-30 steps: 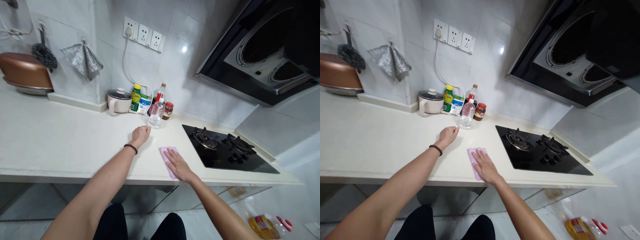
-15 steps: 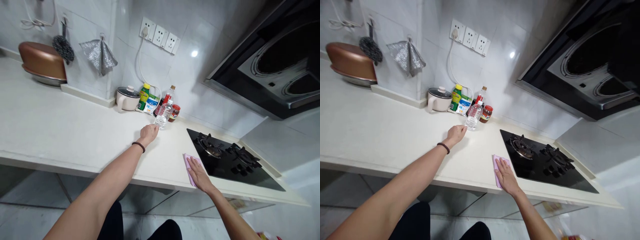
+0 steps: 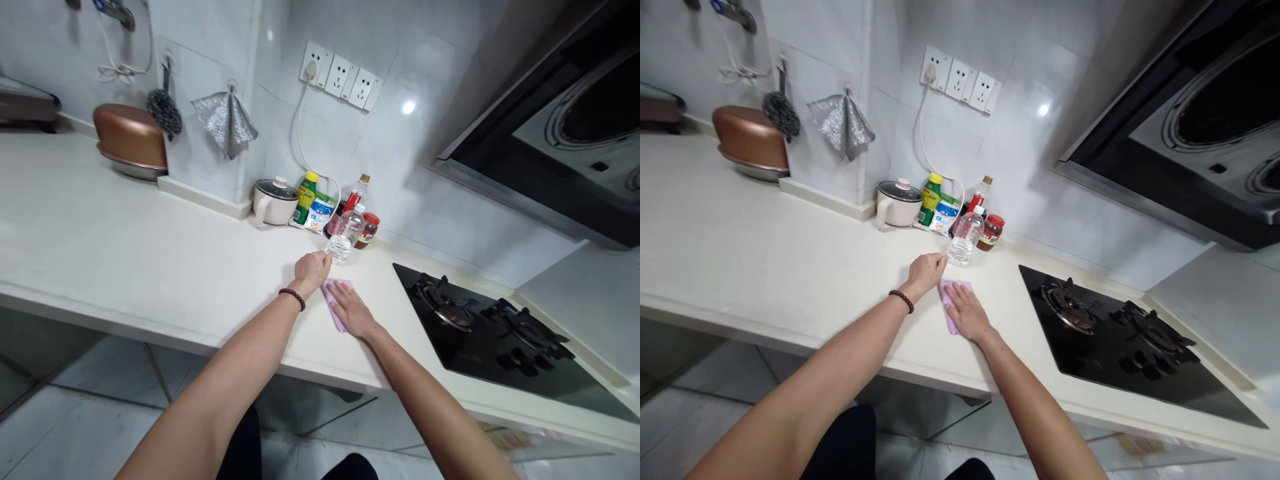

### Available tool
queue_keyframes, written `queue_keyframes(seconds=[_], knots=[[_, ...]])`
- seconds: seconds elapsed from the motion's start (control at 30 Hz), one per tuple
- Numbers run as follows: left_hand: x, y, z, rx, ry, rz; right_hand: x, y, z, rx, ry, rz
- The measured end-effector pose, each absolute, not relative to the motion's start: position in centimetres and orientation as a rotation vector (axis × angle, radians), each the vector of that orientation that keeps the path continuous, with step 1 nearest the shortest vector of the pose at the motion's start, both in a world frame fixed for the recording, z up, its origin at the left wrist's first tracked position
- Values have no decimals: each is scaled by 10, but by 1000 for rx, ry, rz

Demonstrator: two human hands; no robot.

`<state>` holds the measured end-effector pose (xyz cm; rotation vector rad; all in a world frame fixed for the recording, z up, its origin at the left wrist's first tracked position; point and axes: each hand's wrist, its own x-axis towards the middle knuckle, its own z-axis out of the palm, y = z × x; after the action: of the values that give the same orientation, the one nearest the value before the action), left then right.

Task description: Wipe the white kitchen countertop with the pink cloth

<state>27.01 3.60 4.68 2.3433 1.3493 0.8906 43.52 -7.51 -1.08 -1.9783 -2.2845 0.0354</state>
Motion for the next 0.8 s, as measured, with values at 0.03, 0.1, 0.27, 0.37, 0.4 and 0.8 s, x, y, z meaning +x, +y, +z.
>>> queue_keyframes(seconds=[0.03, 0.1, 0.27, 0.37, 0.4, 0.8], knots=[[270, 36, 48, 2342, 1347, 887, 450, -67, -13, -2030, -2236, 2], [269, 36, 49, 2339, 1335, 891, 481, -54, -15, -2150, -2127, -56], [271, 33, 51, 2341, 1279, 928, 529, -31, -13, -2343, -1891, -115], [272, 33, 52, 2346, 1257, 923, 524, -24, -14, -2390, -1834, -126], [272, 33, 52, 2343, 1260, 920, 517, -24, -15, -2401, -1829, -126], [268, 40, 42, 2370, 1338, 888, 442, -136, -9, -2008, -2271, 50]])
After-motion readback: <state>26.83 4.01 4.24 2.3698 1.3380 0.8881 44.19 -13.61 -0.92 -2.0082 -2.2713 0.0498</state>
